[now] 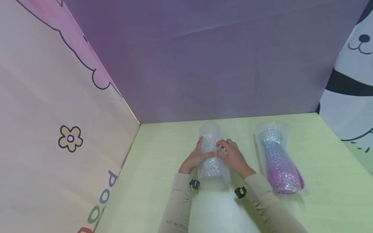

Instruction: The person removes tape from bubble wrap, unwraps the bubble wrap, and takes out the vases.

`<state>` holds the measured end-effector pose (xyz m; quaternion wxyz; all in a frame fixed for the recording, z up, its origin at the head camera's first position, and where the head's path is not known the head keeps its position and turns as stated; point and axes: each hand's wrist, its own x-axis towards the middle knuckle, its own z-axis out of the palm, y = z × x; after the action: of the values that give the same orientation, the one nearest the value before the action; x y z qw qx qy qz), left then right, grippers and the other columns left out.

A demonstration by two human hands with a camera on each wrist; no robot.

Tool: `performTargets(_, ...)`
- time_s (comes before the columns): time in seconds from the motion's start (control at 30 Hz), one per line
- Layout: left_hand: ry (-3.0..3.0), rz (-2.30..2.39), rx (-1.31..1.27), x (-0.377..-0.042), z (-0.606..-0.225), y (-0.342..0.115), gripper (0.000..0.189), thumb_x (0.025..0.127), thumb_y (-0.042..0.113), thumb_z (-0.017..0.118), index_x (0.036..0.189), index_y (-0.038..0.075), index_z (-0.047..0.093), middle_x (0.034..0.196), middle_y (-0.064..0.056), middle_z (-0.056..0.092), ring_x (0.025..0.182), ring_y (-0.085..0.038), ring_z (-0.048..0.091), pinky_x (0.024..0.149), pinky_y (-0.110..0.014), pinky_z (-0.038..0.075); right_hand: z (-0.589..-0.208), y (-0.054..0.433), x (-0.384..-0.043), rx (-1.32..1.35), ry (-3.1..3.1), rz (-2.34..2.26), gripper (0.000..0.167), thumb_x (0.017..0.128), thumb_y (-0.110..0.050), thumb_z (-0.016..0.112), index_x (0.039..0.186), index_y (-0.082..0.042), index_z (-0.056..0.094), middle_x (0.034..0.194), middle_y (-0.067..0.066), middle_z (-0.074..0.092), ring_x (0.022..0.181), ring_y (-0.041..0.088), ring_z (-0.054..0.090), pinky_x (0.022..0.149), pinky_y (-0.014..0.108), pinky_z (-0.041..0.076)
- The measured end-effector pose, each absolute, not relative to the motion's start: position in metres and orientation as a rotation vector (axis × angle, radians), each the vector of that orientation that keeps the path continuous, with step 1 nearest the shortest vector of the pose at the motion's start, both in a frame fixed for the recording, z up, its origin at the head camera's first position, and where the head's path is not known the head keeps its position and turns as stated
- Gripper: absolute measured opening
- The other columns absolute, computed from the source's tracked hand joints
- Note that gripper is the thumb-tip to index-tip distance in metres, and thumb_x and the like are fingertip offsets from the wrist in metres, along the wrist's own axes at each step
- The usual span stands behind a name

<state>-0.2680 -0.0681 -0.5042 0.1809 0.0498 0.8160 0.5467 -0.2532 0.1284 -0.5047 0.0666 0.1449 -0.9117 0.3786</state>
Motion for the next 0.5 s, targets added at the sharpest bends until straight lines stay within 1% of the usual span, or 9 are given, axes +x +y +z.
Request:
performTargets(0.13, 2.303, 1.548, 0.141, -0.2682, -0.5046, -0.0683, 0.113, 0.084, 0.062, 0.072, 0.165, 0.036, -0.001, 0.174, -0.012, 0.009, 0.156, -0.044, 0.020, 0.122, -0.071, 0.019, -0.5043, 0.1280, -0.2535, 0.441, -2.735, 1.130, 0.020, 0.098, -0.019, 0.059, 0.117, -0.015, 0.062, 0.111, 0.014, 0.059, 0.104, 0.031, 0.053, 0.076, 0.044, 0.054)
performTargets(0.5, 2.300, 1.571, 0.144, -0.2692, -0.5062, -0.0671, 0.112, 0.084, 0.060, 0.073, 0.165, 0.035, 0.000, 0.174, -0.012, 0.009, 0.156, -0.043, 0.020, 0.122, -0.071, 0.019, -0.5047, 0.1263, -0.2527, 0.396, -2.735, 1.145, 0.018, 0.098, -0.018, 0.061, 0.115, -0.014, 0.062, 0.110, 0.014, 0.059, 0.104, 0.031, 0.053, 0.077, 0.044, 0.054)
